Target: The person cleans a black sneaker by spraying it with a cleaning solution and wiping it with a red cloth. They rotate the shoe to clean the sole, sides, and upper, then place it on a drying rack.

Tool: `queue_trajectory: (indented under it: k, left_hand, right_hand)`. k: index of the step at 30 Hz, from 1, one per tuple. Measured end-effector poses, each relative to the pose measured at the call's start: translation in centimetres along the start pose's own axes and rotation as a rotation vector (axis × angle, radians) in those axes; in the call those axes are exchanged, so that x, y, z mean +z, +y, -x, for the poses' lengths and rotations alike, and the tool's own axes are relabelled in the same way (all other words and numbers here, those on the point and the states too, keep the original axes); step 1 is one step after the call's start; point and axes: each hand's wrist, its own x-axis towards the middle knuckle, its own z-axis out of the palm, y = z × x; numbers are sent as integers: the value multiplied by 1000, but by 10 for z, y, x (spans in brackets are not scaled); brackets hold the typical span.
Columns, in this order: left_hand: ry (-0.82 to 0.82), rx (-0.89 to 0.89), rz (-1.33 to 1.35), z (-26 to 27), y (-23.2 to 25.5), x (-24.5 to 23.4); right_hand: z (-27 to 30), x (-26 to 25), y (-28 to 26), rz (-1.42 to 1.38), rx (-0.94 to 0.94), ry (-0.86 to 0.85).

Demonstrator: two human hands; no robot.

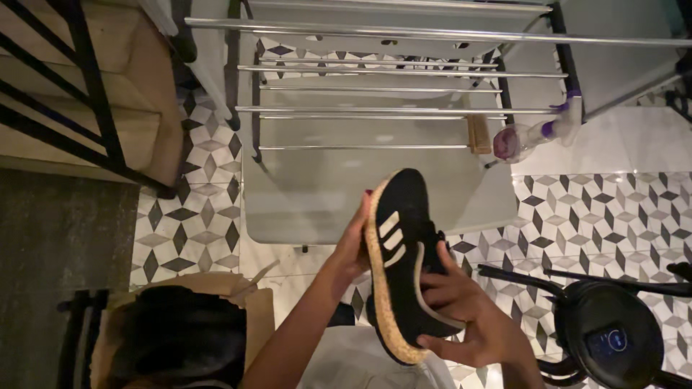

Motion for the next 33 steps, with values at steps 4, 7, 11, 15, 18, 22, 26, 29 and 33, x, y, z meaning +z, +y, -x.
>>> queue_trajectory:
  k: [4, 7, 11, 15, 18, 22, 26, 29, 33]
  left_hand:
    - [100, -19, 16, -9, -8, -9]
    - [217, 105, 5, -16, 2, -16]
    - [204, 506, -151, -7, 30, -14]
    - [213, 935, -604, 14, 36, 11]
    - [223, 889, -641, 26, 27, 29]
    - [232, 1018, -848, 34, 10, 31]
    - [229, 974, -764, 28, 0, 10]
    - [358, 842, -545, 15, -6, -6]
    - [501, 614, -435, 7, 0, -6]
  right_hand:
    - [3, 14, 2, 57, 141, 58]
    - [3, 21, 8, 215, 219, 127]
    - [0, 32, 18, 177, 404, 316]
    - [-11, 48, 35, -4, 687, 528]
    - [-21, 58, 51, -337, 683, 627]
    - [-34, 71, 72, -375, 617, 757]
    - [-33, 73, 81, -352, 616, 886]
    - [-28, 69, 85, -249, 616, 924]
    - [-25, 62, 89, -113, 629, 919]
